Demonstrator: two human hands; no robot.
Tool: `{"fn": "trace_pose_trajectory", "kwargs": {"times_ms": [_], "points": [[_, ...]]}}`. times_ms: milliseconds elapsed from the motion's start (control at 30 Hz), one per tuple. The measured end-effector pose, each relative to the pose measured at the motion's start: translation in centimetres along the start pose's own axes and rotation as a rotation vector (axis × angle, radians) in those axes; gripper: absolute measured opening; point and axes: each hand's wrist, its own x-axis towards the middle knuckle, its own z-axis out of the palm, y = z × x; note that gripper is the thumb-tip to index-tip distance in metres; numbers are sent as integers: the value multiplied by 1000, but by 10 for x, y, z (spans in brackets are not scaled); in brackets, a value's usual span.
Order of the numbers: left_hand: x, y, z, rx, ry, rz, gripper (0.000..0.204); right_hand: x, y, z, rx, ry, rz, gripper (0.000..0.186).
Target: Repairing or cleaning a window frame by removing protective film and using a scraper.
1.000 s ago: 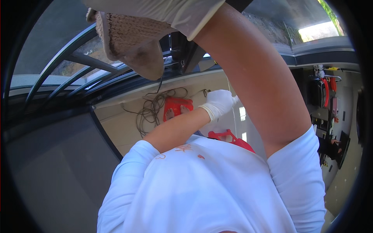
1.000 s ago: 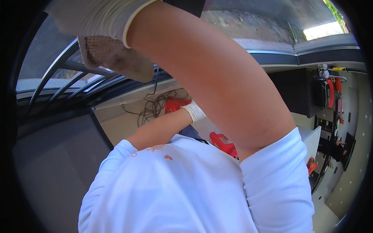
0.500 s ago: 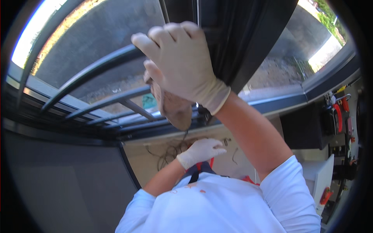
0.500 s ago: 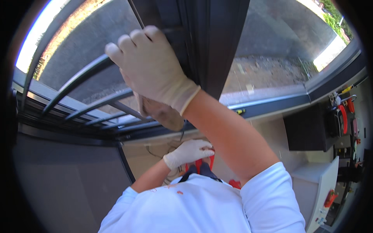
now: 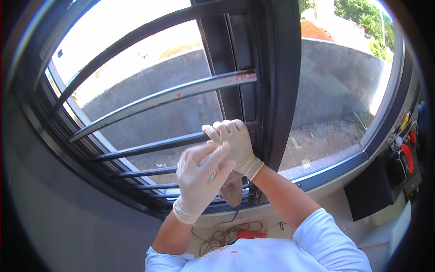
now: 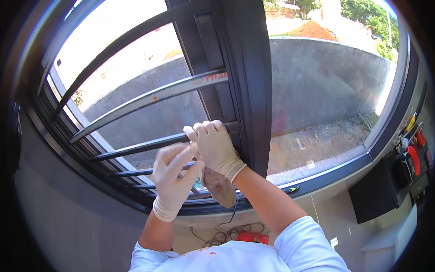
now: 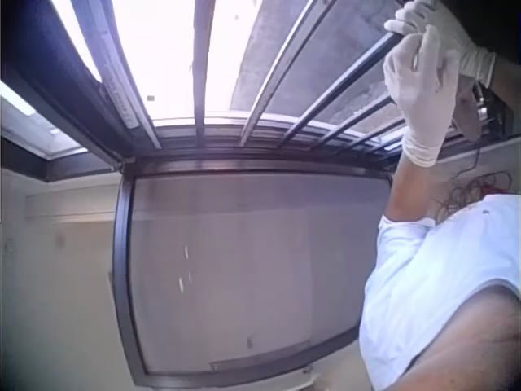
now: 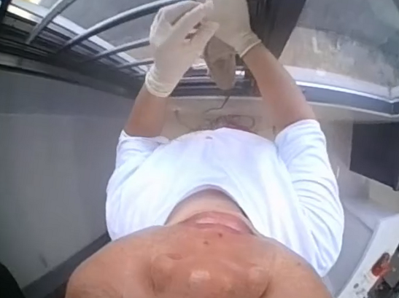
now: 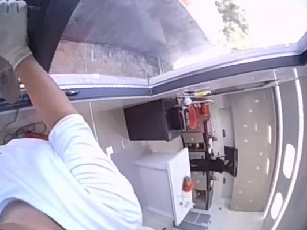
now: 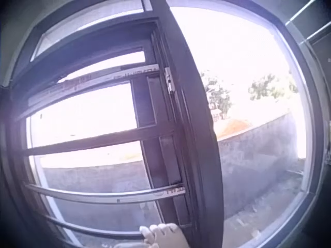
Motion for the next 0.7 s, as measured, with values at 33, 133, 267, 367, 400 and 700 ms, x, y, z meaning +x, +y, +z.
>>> {"fn": "trace_pose_trajectory", "kwargs": {"times_ms": [33, 133, 267, 367, 400, 700], "points": [[18, 4, 1, 112, 67, 93, 38, 0, 3, -1, -11, -27, 10, 32], [56, 1, 11, 301, 157, 219, 43, 5, 4, -7, 208, -138, 102, 23], [100, -1, 40, 393, 165, 214, 55, -6, 12, 18, -85, -228, 23, 24], [115, -9, 57, 478, 164, 182, 57, -14, 11, 38, -144, -53, -48, 25], [116, -10, 63, 477, 163, 190, 57, -13, 9, 38, -147, -48, -43, 25], [116, -31, 77, 604, 277, 309, 44, -13, 2, 27, -232, -309, 8, 39]]}}
